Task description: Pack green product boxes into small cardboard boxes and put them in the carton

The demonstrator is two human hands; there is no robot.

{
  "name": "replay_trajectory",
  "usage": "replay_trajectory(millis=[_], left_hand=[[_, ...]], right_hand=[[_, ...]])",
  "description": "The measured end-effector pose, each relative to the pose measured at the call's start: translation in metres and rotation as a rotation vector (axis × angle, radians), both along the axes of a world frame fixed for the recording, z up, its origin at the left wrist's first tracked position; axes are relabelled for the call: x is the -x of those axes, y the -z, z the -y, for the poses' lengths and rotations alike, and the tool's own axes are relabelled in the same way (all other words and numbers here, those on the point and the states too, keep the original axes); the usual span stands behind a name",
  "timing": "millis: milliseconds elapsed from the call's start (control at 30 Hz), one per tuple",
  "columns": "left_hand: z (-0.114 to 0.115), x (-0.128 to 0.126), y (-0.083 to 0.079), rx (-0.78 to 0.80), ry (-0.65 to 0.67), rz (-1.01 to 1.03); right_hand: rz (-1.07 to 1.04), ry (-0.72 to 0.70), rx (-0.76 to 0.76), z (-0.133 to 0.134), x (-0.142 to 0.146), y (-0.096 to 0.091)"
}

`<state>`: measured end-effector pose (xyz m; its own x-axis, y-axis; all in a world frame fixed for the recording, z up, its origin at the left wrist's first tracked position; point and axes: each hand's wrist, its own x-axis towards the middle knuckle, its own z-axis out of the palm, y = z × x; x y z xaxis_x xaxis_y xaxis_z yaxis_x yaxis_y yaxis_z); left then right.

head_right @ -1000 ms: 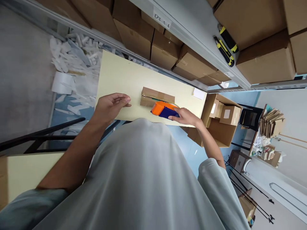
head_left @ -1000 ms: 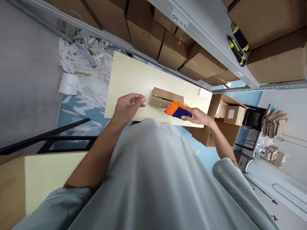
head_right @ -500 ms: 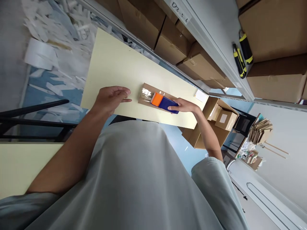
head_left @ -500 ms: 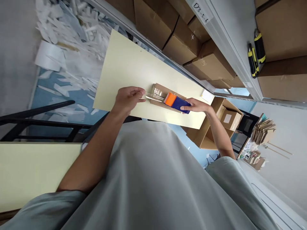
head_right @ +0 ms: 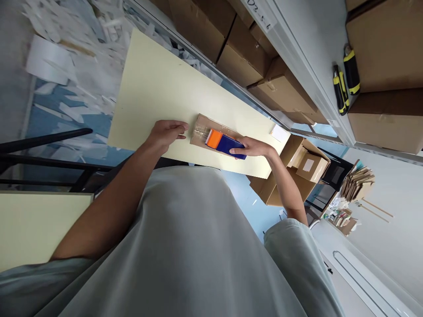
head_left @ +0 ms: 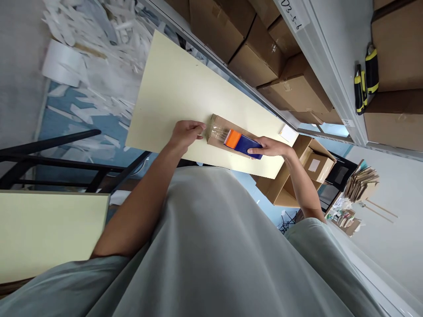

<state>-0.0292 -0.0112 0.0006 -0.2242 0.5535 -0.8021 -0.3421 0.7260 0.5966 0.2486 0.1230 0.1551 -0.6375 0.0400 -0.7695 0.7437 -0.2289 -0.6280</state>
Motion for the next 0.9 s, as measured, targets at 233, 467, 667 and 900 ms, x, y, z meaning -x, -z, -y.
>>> replay_trajectory(millis=[233, 467, 667, 900], left_hand=[[-0.004, -0.015, 0.006, -0.083, 0.045, -0.043], [0.002, -0.013, -0.031, -0.159, 0.18, -0.392], [-0.002, -0.038, -0.043, -0.147, 0.134, -0.449], [0.009, -0.041, -0.023, -0.284, 0.116, -0.517]], right_hand=[[-0.025, 0.006, -0.019, -0.002, -0.003, 0.005], [-0.111, -0.027, -0.027, 0.002, -0.01, 0.016], [-0.17, -0.036, -0.108, 0.003, -0.015, 0.028], [-0.216, -0.014, -0.16, 0.009, -0.016, 0.037]])
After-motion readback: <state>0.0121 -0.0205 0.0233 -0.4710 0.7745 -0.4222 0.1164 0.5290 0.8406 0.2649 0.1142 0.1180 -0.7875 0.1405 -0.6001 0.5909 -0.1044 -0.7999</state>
